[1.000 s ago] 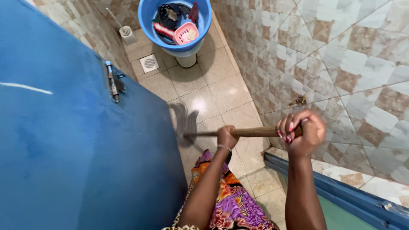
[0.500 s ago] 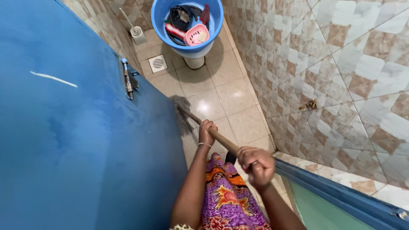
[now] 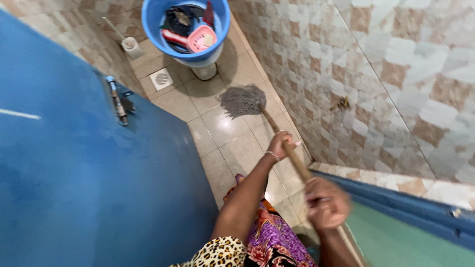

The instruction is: The person mops the floor of a bathroom and a tiled room using a mop and a bucket of water. They dip the mop head into the bucket, wring it by hand, and scrub the tiled surfaces around a toilet and along the walls.

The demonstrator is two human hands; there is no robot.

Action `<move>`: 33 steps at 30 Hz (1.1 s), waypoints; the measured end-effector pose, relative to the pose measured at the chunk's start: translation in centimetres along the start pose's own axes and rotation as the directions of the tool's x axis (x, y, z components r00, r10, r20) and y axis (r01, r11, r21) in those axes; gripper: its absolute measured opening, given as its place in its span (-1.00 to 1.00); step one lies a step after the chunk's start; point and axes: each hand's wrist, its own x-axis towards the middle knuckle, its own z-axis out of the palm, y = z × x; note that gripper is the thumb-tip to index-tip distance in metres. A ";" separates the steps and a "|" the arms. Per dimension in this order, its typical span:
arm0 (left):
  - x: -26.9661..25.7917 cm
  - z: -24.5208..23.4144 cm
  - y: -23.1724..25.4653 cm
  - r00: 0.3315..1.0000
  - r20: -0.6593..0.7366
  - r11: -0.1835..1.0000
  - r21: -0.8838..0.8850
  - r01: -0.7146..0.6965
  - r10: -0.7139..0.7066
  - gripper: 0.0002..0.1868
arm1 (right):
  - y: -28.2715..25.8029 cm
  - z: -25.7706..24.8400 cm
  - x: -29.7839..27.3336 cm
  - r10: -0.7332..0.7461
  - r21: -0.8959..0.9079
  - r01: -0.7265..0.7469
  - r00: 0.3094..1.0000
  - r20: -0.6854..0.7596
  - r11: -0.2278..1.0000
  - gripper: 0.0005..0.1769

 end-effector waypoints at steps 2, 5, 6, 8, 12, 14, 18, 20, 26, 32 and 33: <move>0.4 3.9 2.1 1.000 0.014 1.000 0.026 0.017 -0.017 -0.61 | -0.7 -3.1 1.7 0.033 -0.016 -0.037 0.983 -0.180 0.999 -0.51; -0.5 5.9 6.1 0.982 0.091 0.979 0.133 0.154 -0.167 -0.70 | -1.9 -8.6 6.2 -0.070 -0.018 0.068 0.983 -0.172 0.998 -0.59; -0.9 6.1 7.6 0.964 0.119 0.959 0.186 0.213 -0.237 -0.73 | -2.4 -9.8 6.9 -0.012 0.011 0.014 0.983 -0.185 1.000 -0.62; -2.1 5.9 9.6 0.939 0.149 0.935 0.224 0.275 -0.311 -0.84 | -2.8 -11.8 7.7 0.094 0.070 -0.082 0.976 -0.197 0.994 -0.66; -7.3 6.2 10.2 0.915 0.058 0.878 0.314 0.363 -0.399 -0.92 | -1.5 -15.0 6.6 0.303 0.220 -0.261 0.935 -0.185 0.940 -0.65; -10.0 7.3 9.4 0.884 0.009 0.823 0.370 0.431 -0.468 -0.88 | -0.3 -16.6 4.6 0.449 0.365 -0.367 0.877 -0.171 0.856 -0.65; -15.0 12.4 10.0 0.939 -0.187 0.897 0.288 0.335 -0.290 -0.88 | -1.1 -22.9 -0.5 0.411 0.332 -0.359 0.906 -0.101 0.872 -0.62; -16.3 15.8 11.0 0.959 -0.170 0.936 0.234 0.262 -0.226 -0.86 | -4.0 -26.5 -3.8 0.333 0.357 -0.282 0.939 -0.089 0.891 -0.61; -18.1 24.3 13.2 0.997 -0.011 0.996 0.034 -0.078 0.079 -0.74 | -13.2 -30.3 -14.1 0.092 0.196 -0.052 0.975 -0.204 0.979 -0.69; -20.6 27.9 15.0 0.981 0.045 0.981 -0.062 -0.184 0.187 -0.73 | -15.1 -27.9 -21.1 -0.103 -0.009 0.104 0.968 -0.229 0.995 -0.71; -21.9 27.9 16.2 0.989 0.084 0.992 -0.031 -0.121 0.124 -0.72 | -16.4 -28.5 -21.1 -0.067 0.050 0.083 0.964 -0.259 0.995 -0.69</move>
